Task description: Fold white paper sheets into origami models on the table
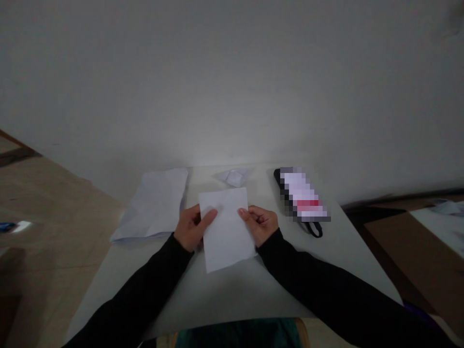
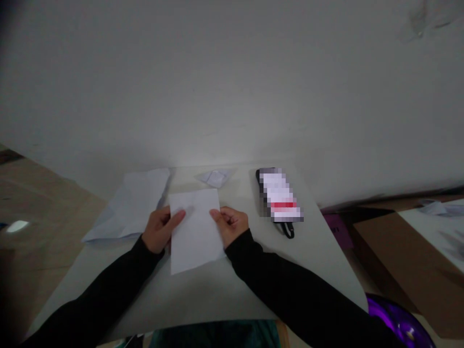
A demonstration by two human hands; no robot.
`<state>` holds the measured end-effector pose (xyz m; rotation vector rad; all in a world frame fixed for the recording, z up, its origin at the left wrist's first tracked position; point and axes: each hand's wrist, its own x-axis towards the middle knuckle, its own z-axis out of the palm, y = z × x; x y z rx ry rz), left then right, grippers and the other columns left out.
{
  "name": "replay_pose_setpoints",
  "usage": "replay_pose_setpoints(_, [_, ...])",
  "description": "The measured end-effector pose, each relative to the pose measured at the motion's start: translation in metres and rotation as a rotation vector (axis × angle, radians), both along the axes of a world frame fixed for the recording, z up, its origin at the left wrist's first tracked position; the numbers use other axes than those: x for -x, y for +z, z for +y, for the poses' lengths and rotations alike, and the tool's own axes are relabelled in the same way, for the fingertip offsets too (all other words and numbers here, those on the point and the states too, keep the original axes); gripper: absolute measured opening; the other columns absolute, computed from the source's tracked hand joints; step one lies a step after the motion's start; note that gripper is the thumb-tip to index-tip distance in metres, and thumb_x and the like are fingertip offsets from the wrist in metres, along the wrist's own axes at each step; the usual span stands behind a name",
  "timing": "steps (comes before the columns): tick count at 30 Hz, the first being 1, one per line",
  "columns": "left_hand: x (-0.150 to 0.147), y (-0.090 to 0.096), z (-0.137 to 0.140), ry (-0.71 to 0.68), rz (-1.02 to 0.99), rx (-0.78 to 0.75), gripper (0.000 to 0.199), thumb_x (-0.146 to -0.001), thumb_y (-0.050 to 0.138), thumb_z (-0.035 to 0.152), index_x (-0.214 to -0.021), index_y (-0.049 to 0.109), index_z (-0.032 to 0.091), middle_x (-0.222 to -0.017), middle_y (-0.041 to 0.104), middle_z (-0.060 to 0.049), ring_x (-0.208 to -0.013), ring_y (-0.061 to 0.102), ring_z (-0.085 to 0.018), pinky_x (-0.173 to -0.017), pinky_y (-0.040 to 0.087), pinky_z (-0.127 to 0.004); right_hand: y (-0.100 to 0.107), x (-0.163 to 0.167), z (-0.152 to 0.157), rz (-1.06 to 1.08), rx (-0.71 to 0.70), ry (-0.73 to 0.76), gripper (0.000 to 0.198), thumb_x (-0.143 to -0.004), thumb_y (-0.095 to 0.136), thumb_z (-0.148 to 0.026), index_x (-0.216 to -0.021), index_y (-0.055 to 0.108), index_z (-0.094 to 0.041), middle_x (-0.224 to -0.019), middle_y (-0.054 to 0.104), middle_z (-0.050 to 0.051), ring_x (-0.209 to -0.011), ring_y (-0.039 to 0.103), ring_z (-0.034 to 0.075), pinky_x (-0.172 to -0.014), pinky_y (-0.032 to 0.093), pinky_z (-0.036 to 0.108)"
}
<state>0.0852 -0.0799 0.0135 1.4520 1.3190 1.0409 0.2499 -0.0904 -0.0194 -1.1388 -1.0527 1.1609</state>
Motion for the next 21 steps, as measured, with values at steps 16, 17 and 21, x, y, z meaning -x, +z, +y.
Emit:
replay_pose_setpoints(16, [0.007, -0.01, 0.009, -0.156, -0.172, 0.347, 0.037, -0.067, 0.066, 0.049, -0.07, 0.062, 0.012, -0.058, 0.063, -0.005, -0.044, 0.054, -0.012, -0.04, 0.042, -0.022, 0.007, -0.022, 0.006, -0.394, -0.79, 0.362, 0.03, -0.083, 0.055, -0.024, -0.113, 0.062, -0.023, -0.111, 0.061, 0.009, -0.099, 0.062, 0.017, -0.078, 0.053, 0.027])
replay_pose_setpoints(17, [0.009, -0.01, 0.009, -0.179, -0.146, 0.33, 0.035, -0.068, 0.065, 0.048, -0.069, 0.063, 0.013, -0.057, 0.063, -0.004, -0.043, 0.054, -0.012, -0.039, 0.042, -0.022, 0.005, -0.021, 0.008, -0.361, -0.796, 0.367, 0.028, -0.081, 0.058, -0.023, -0.109, 0.064, -0.023, -0.111, 0.062, 0.009, -0.097, 0.063, 0.018, -0.077, 0.053, 0.027])
replay_pose_setpoints(21, [0.015, -0.006, 0.012, -0.253, 0.047, 0.262, 0.03, -0.068, 0.067, 0.044, -0.06, 0.061, 0.015, -0.041, 0.054, 0.0, -0.03, 0.043, -0.01, -0.029, 0.032, -0.019, -0.002, -0.023, 0.015, -0.271, -0.778, 0.4, 0.028, -0.078, 0.063, -0.021, -0.106, 0.067, -0.026, -0.108, 0.065, 0.009, -0.094, 0.065, 0.018, -0.077, 0.054, 0.028])
